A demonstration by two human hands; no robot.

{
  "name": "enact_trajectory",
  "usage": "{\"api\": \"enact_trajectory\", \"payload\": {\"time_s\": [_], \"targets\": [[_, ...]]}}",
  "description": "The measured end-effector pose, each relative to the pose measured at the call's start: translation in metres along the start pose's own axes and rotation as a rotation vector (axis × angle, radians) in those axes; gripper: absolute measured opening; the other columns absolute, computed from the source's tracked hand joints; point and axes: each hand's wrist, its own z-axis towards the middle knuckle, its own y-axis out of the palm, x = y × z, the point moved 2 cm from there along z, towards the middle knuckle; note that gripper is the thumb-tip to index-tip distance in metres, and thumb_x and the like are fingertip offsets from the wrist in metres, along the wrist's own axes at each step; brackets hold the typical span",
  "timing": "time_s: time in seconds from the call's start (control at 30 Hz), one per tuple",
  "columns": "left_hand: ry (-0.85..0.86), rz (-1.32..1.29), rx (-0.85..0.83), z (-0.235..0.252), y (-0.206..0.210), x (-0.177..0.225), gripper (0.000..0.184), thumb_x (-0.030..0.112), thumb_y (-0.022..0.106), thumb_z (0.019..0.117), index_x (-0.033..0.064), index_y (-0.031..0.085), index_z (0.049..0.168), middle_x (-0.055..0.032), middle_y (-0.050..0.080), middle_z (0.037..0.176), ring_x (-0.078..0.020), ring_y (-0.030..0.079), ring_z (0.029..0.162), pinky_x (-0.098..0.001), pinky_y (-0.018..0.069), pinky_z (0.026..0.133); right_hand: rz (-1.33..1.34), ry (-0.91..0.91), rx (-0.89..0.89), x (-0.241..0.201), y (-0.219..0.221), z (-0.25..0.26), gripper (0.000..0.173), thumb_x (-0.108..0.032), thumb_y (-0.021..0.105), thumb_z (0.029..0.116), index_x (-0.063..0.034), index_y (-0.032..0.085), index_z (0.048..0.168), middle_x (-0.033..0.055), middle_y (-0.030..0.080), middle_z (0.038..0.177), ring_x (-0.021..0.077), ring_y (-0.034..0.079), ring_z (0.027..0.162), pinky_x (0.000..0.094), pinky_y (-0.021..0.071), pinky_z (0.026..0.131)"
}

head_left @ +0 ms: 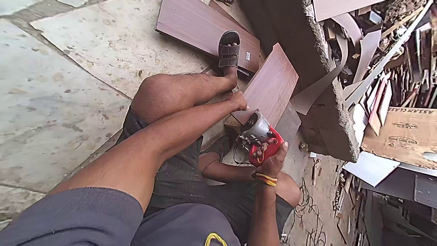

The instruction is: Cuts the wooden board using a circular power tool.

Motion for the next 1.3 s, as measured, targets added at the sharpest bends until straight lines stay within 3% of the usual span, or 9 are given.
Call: {"api": "enact_trajectory", "payload": {"time_s": [0.47, 0.93, 1.3], "targets": [[-0.005, 0.023, -0.004, 0.002, 0.0, 0.001, 0.074, 0.032, 0.081, 0.0885, -0.0049, 0.046, 0.142, -0.0272, 0.061, 0.131, -0.0408, 0.061, 0.123, -0.0608, 0.0507, 0.099, 0.062, -0.057, -0.083, 0.015, -0.006, 0.003, 0.068, -0.061, 0.014, 0.106, -0.0109, 0.057, 0.091, 0.0005, 0.056, 0.052, 0.0132, 0.055, 0.038, 0.0313, 0.0515, 0.036], [-0.005, 0.042, -0.012, 0.001, 0.0, 0.001, 0.071, 0.032, 0.079, 0.0895, -0.0048, 0.047, 0.141, -0.0272, 0.061, 0.131, -0.0406, 0.062, 0.122, -0.06, 0.0512, 0.099, 0.017, 0.006, -0.019, 0.0, -0.002, 0.01, 0.072, -0.063, 0.006, 0.1058, -0.0133, 0.054, 0.088, -0.0007, 0.053, 0.05, 0.0132, 0.053, 0.037, 0.032, 0.0501, 0.036], [-0.014, 0.064, -0.017, -0.002, -0.001, 0.004, 0.072, 0.033, 0.079, 0.0903, -0.0055, 0.046, 0.142, -0.0272, 0.06, 0.131, -0.0399, 0.062, 0.123, -0.0597, 0.0511, 0.099, 0.02, 0.025, -0.006, -0.01, 0.002, 0.018, 0.069, -0.061, 0.008, 0.1075, -0.0123, 0.054, 0.089, -0.0003, 0.051, 0.05, 0.0135, 0.052, 0.036, 0.0322, 0.0495, 0.035]]}}
